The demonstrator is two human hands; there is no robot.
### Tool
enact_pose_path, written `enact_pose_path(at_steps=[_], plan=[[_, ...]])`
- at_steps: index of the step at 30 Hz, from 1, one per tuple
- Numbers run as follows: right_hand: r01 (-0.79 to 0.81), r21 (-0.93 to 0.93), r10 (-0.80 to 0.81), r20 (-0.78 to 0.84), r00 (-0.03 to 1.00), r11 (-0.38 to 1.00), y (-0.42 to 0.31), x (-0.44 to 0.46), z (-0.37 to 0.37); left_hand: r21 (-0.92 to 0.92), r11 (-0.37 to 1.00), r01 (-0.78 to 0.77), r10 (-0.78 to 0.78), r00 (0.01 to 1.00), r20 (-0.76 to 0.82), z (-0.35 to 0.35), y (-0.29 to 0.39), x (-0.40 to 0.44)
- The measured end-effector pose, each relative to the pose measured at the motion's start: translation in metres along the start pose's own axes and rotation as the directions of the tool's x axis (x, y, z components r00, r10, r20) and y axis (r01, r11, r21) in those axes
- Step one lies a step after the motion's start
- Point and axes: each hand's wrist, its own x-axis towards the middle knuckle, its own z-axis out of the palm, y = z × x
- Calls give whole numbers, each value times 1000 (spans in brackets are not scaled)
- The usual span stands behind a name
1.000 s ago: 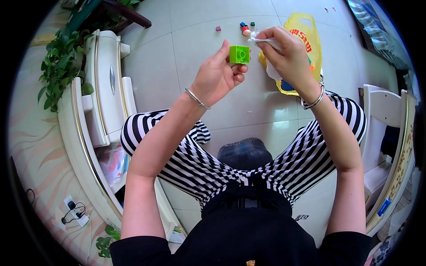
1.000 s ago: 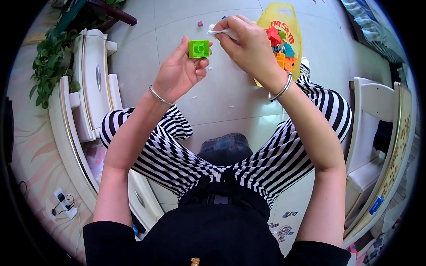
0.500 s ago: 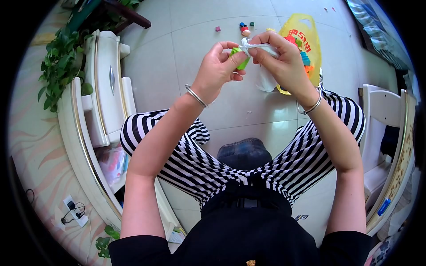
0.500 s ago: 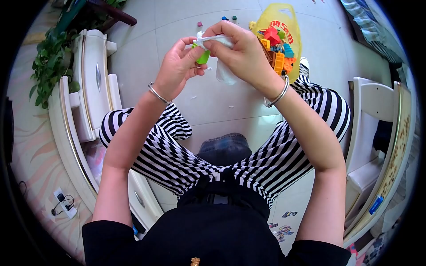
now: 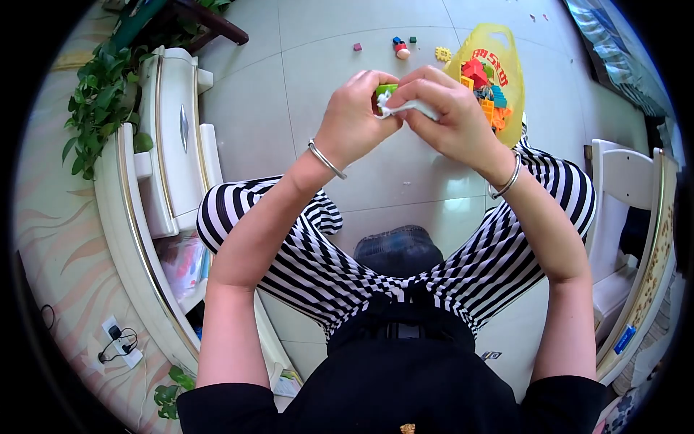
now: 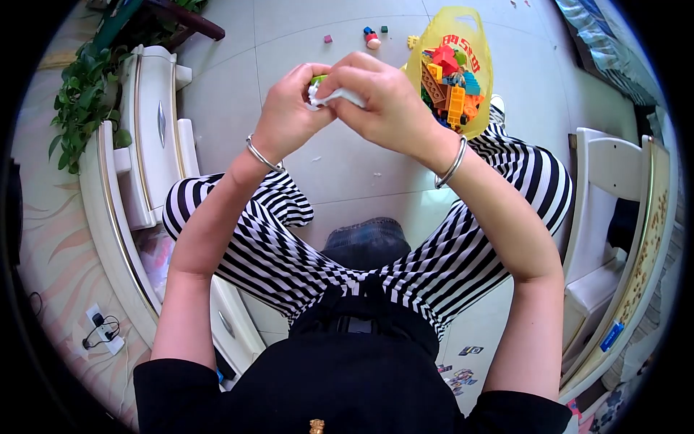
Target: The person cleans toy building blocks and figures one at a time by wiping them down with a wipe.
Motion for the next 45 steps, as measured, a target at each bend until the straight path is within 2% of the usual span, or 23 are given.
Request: enact_pose_path(at_steps=[2, 7, 9, 10, 12, 14, 15, 16, 17, 18, 19, 21, 22, 24, 26, 28, 32, 34, 36, 37, 39, 40, 45], plan=[[27, 28, -28, 44, 999, 999, 1, -2, 3, 122, 974, -189, 195, 980, -40, 4, -2, -1], [-23, 7, 23, -32, 999, 1000, 13, 2, -1, 172, 966, -192, 189, 981, 37, 7, -3, -3], [-204, -49, 204, -6, 979, 978, 18, 0, -5, 172, 966, -192, 188, 981, 38, 7, -3, -3], [-203, -49, 203, -5, 979, 978, 18, 0, -5, 146, 968, -203, 202, 979, 26, 7, -4, -3], [-317, 102, 319, -4, 948, 943, 17, -2, -6, 123, 969, -213, 213, 977, 11, 6, -6, -3], [-368, 141, 369, 25, 929, 919, 21, -3, -9, -124, 989, -78, 84, 996, 43, 7, -8, -3], [-422, 178, 419, 54, 906, 889, 22, -4, -10, -124, 989, -78, 84, 996, 43, 8, -9, -2], [-421, 178, 419, 53, 907, 889, 20, -5, -11, -357, 934, 3, 20, 998, 62, 8, -10, -1], [-505, 245, 488, 129, 863, 828, 17, -6, -12, -567, 819, 84, -37, 995, 95, 8, -10, 0], [-584, 303, 545, 210, 812, 753, 13, -8, -12, -566, 820, 83, -35, 995, 95, 8, -9, 0], [-582, 303, 543, 208, 814, 755, 11, -9, -12, -617, 778, 118, -64, 992, 109, 8, -6, 1], [-657, 384, 601, 271, 752, 649, 7, -12, -12, -666, 731, 147, -87, 989, 123, 8, -3, 1], [-654, 381, 602, 263, 754, 653, 10, -14, -12, -688, 699, 194, -105, 980, 170, 7, -2, 1], [-546, 310, 507, 203, 838, 778, 18, -22, -11, -712, 663, 233, -102, 970, 222, 9, 1, 3], [-462, 326, 430, 169, 887, 825, 20, -31, -10, -817, 416, 399, -167, 917, 363, 11, 4, 4], [-485, 304, 469, 128, 874, 820, 19, -40, -12, -814, 422, 400, -150, 916, 373, 17, 8, 2], [-662, 314, 654, 147, 742, 681, 10, -58, -26, -777, 524, 349, -173, 937, 304, 39, 18, 5], [-656, 326, 665, 101, 740, 681, 13, -67, -32, -771, 524, 362, -179, 932, 316, 57, 14, 14], [-578, 404, 660, -91, 746, 709, 28, -80, -32, -754, 461, 468, -247, 884, 398, 76, 12, 24], [-570, 459, 680, -109, 725, 681, 31, -83, -35, -752, 468, 463, -230, 886, 402, 87, 12, 29], [-538, 640, 768, -131, 627, 549, 34, -92, -37, -810, 352, 469, -261, 880, 397, 108, 12, 38], [-516, 710, 806, -123, 578, 479, 37, -95, -37, -803, 359, 475, -252, 878, 406, 118, 13, 42], [-357, 814, 833, -254, 491, 458, 60, -111, -32, -773, 426, 471, -295, 879, 374, 165, 13, 62]])
